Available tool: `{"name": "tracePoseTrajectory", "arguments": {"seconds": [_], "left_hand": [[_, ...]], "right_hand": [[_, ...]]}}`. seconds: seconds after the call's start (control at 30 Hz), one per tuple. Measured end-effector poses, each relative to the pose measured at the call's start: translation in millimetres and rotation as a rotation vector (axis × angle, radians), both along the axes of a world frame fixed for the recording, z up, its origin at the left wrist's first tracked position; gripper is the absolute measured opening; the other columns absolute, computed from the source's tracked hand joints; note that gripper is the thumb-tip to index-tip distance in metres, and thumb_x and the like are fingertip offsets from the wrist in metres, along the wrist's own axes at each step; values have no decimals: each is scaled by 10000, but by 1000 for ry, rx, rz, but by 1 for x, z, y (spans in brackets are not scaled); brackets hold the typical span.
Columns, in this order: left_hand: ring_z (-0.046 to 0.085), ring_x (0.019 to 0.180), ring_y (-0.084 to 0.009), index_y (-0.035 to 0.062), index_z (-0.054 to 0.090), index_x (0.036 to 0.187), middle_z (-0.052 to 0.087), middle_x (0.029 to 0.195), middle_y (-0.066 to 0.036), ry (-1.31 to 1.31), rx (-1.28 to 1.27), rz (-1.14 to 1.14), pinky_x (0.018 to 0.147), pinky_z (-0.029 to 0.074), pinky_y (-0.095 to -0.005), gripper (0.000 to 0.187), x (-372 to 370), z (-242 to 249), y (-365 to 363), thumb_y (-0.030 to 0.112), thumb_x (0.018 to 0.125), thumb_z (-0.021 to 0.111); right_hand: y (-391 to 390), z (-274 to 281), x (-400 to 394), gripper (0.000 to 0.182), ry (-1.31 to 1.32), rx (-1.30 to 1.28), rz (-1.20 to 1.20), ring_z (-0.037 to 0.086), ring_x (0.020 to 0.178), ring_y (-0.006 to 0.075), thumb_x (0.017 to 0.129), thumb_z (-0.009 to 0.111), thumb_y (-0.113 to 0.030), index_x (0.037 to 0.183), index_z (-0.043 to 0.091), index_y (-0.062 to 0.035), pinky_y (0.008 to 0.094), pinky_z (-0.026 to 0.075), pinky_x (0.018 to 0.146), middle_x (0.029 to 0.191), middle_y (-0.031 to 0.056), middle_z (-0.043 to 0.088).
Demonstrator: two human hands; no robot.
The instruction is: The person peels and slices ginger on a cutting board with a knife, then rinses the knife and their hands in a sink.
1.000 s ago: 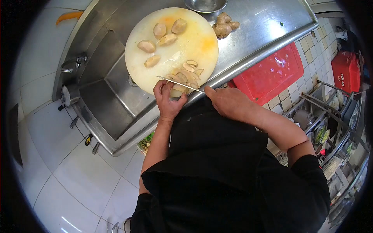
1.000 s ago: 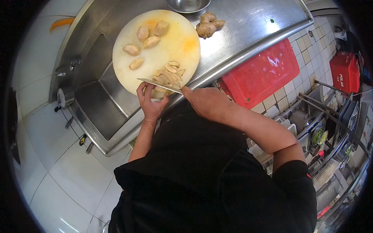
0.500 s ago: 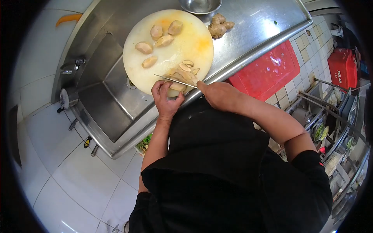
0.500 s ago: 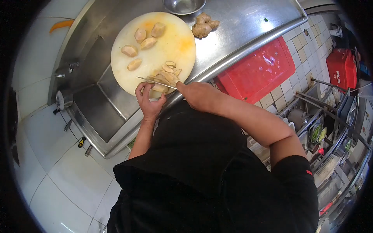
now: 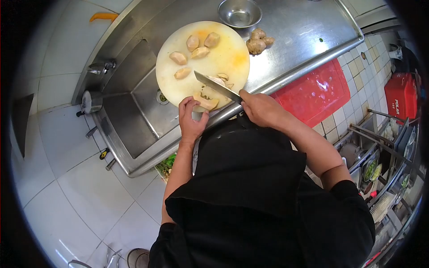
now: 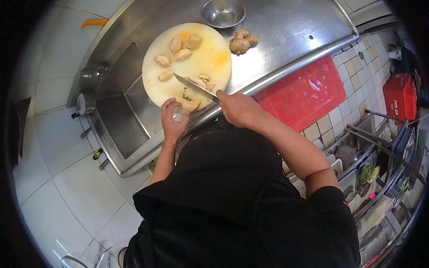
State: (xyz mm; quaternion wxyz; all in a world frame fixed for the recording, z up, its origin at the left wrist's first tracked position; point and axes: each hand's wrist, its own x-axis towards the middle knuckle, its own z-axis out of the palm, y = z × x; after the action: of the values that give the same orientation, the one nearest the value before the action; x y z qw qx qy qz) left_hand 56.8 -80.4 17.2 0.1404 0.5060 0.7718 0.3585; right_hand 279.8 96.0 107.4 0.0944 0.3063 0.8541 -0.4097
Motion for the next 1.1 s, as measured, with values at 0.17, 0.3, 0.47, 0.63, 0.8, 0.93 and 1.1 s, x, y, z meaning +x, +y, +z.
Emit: {"name": "tracePoseTrajectory", "arguments": {"seconds": [0.17, 0.3, 0.47, 0.63, 0.8, 0.93, 1.1], "left_hand": [[542, 1259, -388, 63, 599, 1216, 486, 1390, -205, -82, -83, 23, 1079, 458, -452, 554, 6, 23, 10, 154, 723, 833], [503, 1316, -398, 56, 597, 1268, 418, 1470, -219, 8, -190, -38, 1108, 446, -457, 615, 12, 26, 13, 192, 724, 851], [511, 1306, -403, 56, 607, 1265, 401, 1488, -221, -13, -196, -54, 1111, 446, -459, 604, 8, 26, 18, 194, 730, 853], [519, 1299, -400, 51, 612, 1207, 437, 1448, -209, -46, -165, -39, 1091, 454, -449, 539, 2, 19, 15, 182, 740, 847], [562, 1204, -371, 60, 632, 1144, 532, 1309, -185, 18, 60, 54, 1018, 477, -446, 410, 12, 31, 24, 165, 795, 821], [589, 1124, -352, 46, 658, 1076, 600, 1189, -154, 1, 97, -34, 988, 477, -438, 267, 13, 28, 45, 142, 853, 771], [615, 1082, -332, 50, 711, 1086, 656, 1131, -133, 106, 72, -52, 948, 492, -418, 200, -2, 1, 53, 122, 900, 707]], "right_hand": [[-11, 2, 12, 241, 24, 81, 89, 687, 856, 460, 976, 527, -156, 1146, 509, 15, 578, 524, 748, 855, 264, 698], [-16, -7, 14, 241, 49, 121, 60, 683, 815, 461, 984, 522, -161, 1145, 499, 16, 588, 513, 718, 830, 254, 695], [-16, -13, 18, 232, 93, 104, -6, 672, 808, 472, 1010, 505, -179, 1142, 495, 12, 597, 504, 717, 806, 262, 684], [-19, -14, 21, 219, 130, 78, -7, 662, 820, 485, 1024, 499, -194, 1126, 501, 0, 608, 492, 737, 799, 271, 675], [-16, -6, 16, 242, 144, -40, -93, 643, 865, 513, 1033, 507, -224, 1100, 520, 8, 620, 474, 772, 858, 297, 669], [-11, -4, 13, 256, 181, -93, -101, 628, 917, 528, 1035, 511, -236, 1078, 531, 16, 605, 471, 798, 902, 324, 657], [2, 8, 21, 270, 192, -171, -264, 610, 950, 545, 1034, 517, -246, 1072, 525, 21, 578, 469, 798, 922, 336, 646]]}}
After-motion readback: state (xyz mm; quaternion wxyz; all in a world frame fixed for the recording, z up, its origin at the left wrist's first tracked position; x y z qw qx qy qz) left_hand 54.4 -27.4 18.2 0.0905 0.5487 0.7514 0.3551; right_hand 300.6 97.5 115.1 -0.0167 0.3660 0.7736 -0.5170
